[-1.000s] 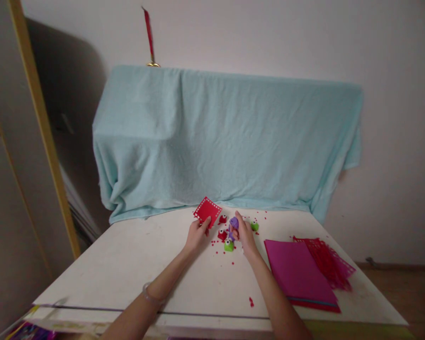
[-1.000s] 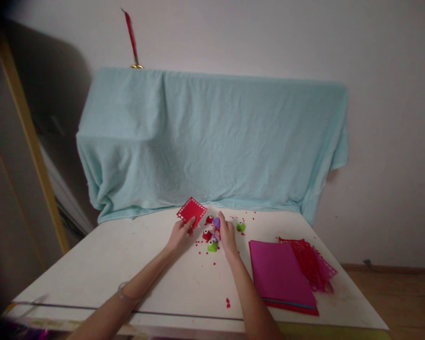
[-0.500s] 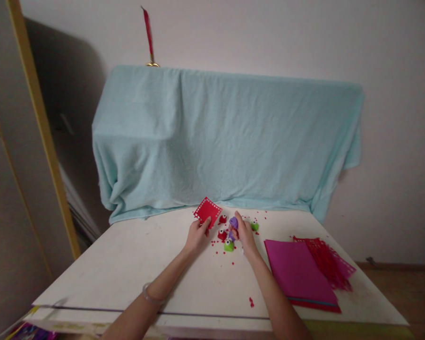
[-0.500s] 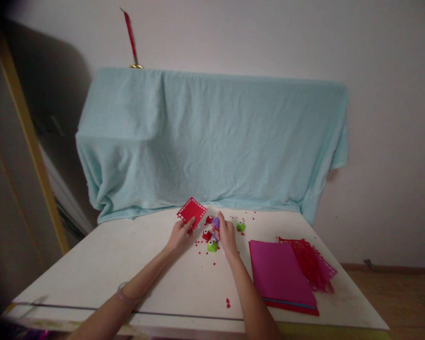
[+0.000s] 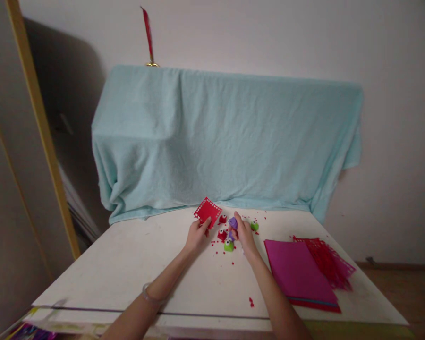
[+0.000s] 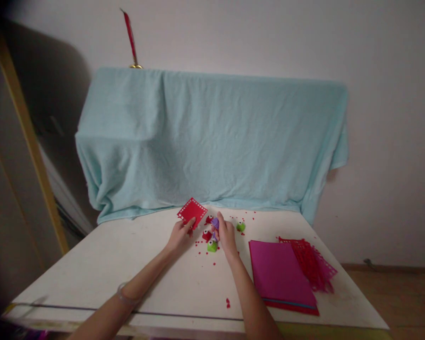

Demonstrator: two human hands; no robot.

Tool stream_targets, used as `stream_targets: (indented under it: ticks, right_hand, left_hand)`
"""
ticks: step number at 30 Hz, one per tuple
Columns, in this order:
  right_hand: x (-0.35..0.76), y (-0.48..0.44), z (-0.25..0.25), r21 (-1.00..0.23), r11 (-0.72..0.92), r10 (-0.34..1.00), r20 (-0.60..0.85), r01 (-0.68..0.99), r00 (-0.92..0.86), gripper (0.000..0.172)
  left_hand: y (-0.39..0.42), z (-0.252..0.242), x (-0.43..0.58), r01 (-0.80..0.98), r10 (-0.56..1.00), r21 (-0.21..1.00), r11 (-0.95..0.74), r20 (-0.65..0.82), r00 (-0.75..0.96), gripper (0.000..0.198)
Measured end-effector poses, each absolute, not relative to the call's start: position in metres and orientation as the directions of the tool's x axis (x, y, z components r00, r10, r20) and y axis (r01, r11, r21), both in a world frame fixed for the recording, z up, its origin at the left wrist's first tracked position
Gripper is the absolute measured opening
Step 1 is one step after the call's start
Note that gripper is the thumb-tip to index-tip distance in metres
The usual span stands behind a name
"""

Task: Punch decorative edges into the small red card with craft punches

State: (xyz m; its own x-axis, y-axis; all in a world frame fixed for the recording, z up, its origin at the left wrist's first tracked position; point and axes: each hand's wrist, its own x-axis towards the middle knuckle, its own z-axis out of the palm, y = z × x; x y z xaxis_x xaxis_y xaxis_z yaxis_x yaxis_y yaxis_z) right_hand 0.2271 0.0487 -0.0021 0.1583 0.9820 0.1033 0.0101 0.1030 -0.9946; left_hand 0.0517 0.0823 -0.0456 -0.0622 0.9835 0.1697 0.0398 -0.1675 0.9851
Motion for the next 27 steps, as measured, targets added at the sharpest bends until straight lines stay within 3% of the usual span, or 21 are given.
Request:
stream_targets:
  ticks: [13, 27]
  right_hand:
    - [0.228, 0.049, -0.005, -0.994, 0.113, 0.98, 0.113, 0.012, 0.164, 0.061]
    - [0.227, 0.051, -0.008, -0.987, 0.157, 0.974, 0.16, 0.031, 0.161, 0.053]
  left_hand:
    - [0.086, -0.051, 0.05, 0.081, 0.981, 0.979, -0.186, 0.19, -0.046, 0.049]
    - [0.074, -0.034, 0.055, -0.002, 0.99, 0.991, -0.13, 0.13, 0.059, 0.06]
